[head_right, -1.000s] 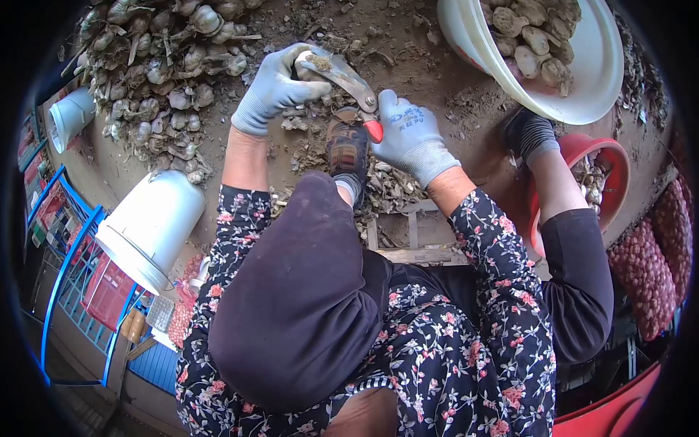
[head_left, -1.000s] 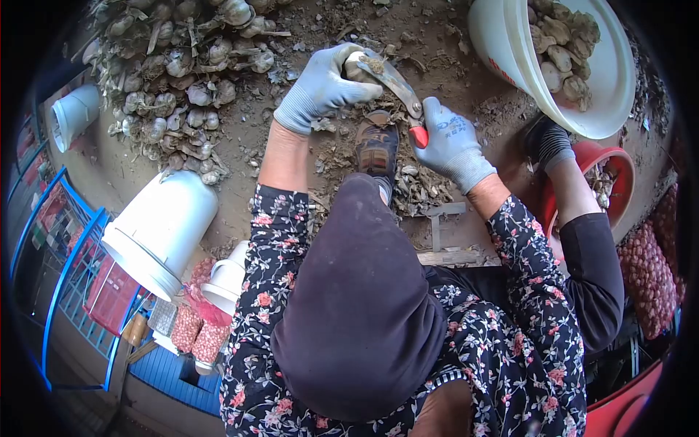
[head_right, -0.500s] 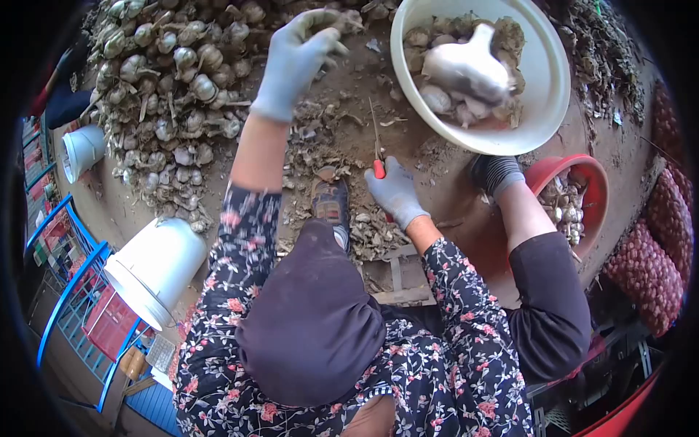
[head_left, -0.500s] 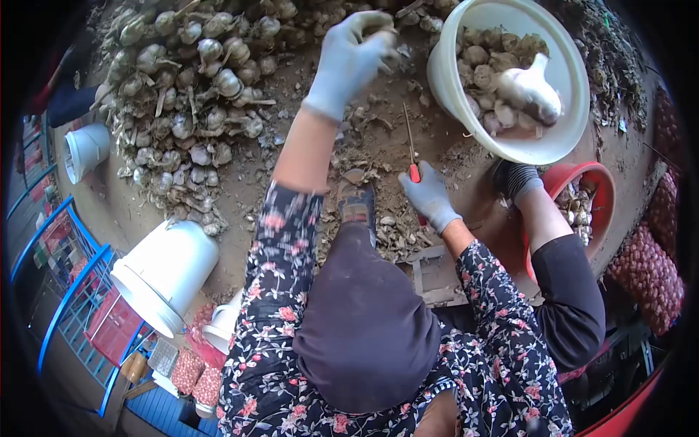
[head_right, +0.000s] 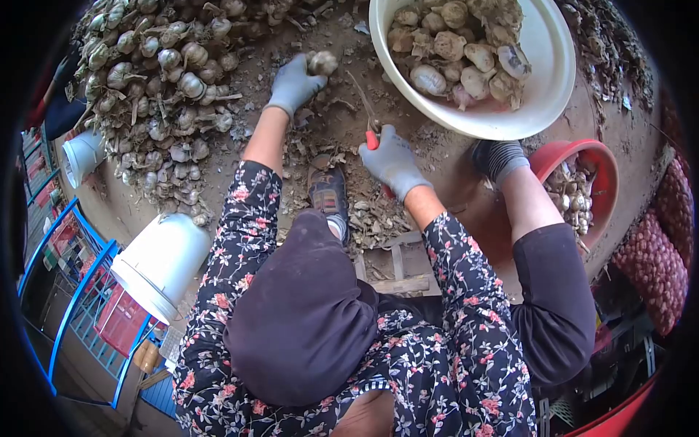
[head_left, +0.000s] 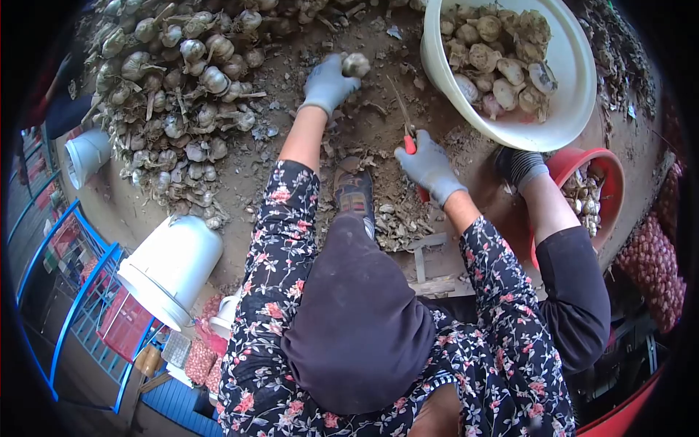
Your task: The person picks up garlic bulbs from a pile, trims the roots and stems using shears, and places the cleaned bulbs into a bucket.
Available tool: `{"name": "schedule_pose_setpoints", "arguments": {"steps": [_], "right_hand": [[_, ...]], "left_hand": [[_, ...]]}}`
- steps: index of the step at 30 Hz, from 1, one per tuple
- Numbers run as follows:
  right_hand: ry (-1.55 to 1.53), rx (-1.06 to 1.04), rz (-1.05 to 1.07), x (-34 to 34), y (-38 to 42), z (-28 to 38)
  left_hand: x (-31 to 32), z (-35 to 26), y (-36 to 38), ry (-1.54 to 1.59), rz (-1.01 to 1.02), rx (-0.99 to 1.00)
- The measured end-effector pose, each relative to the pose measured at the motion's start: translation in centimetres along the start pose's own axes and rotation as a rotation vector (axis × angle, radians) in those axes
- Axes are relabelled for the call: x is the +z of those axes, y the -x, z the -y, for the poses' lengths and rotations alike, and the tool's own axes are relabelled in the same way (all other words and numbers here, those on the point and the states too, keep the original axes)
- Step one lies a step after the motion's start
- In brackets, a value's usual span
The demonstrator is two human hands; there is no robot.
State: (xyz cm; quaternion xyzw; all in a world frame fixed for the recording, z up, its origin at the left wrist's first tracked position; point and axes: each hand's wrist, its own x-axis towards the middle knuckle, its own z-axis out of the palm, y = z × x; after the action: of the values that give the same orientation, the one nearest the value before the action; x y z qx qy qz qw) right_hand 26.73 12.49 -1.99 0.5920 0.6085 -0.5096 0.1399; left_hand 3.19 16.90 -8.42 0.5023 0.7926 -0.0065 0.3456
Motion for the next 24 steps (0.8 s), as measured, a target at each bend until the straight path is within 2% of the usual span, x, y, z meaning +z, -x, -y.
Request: {"name": "schedule_pose_setpoints", "arguments": {"steps": [2, 4, 6, 8, 10, 11, 15, 17, 19, 22, 24], "right_hand": [[0.019, 0.032, 0.037, -0.1, 0.2, 0.2], [0.119, 0.066, 0.103, -0.1, 0.4, 0.6], [0.165, 0.079, 0.094, 0.6, 0.4, 0.9], [0.207, 0.096, 0.094, 1.5, 0.3, 0.9], [0.177, 0.117, 0.070, 2.1, 0.0, 0.9], [0.181, 0.120, 0.073, 2.2, -0.2, 0.9], [0.125, 0.051, -0.023, 2.2, -0.4, 1.1], [0.123, 0.005, -0.053, 2.2, -0.4, 1.1], [0.068, -0.135, -0.108, 1.8, -0.1, 1.6], [0.053, -0.146, -0.026, 1.0, 0.2, 2.8], [0.051, -0.149, -0.031, 1.0, 0.5, 3.0]], "left_hand": [[1.9, 1.5, 1.0, 0.205, -0.070, -0.027], [1.2, 0.9, 1.6, 0.235, -0.051, 0.003], [0.1, -0.7, 1.8, -0.053, -0.063, -0.113], [0.1, -1.0, 1.7, -0.105, -0.080, -0.120], [1.0, -0.2, 0.6, -0.096, -0.120, 0.219], [1.5, 0.1, 0.2, -0.020, -0.135, 0.262], [1.9, 0.9, 0.4, 0.117, -0.248, 0.318], [0.2, -0.1, 2.8, 0.049, -0.129, 0.242], [-0.4, -0.1, 4.2, 0.005, -0.138, 0.263], [-1.6, -0.8, 6.2, -0.067, -0.172, 0.301], [-2.6, -1.3, 7.1, -0.138, -0.117, 0.295]]}}
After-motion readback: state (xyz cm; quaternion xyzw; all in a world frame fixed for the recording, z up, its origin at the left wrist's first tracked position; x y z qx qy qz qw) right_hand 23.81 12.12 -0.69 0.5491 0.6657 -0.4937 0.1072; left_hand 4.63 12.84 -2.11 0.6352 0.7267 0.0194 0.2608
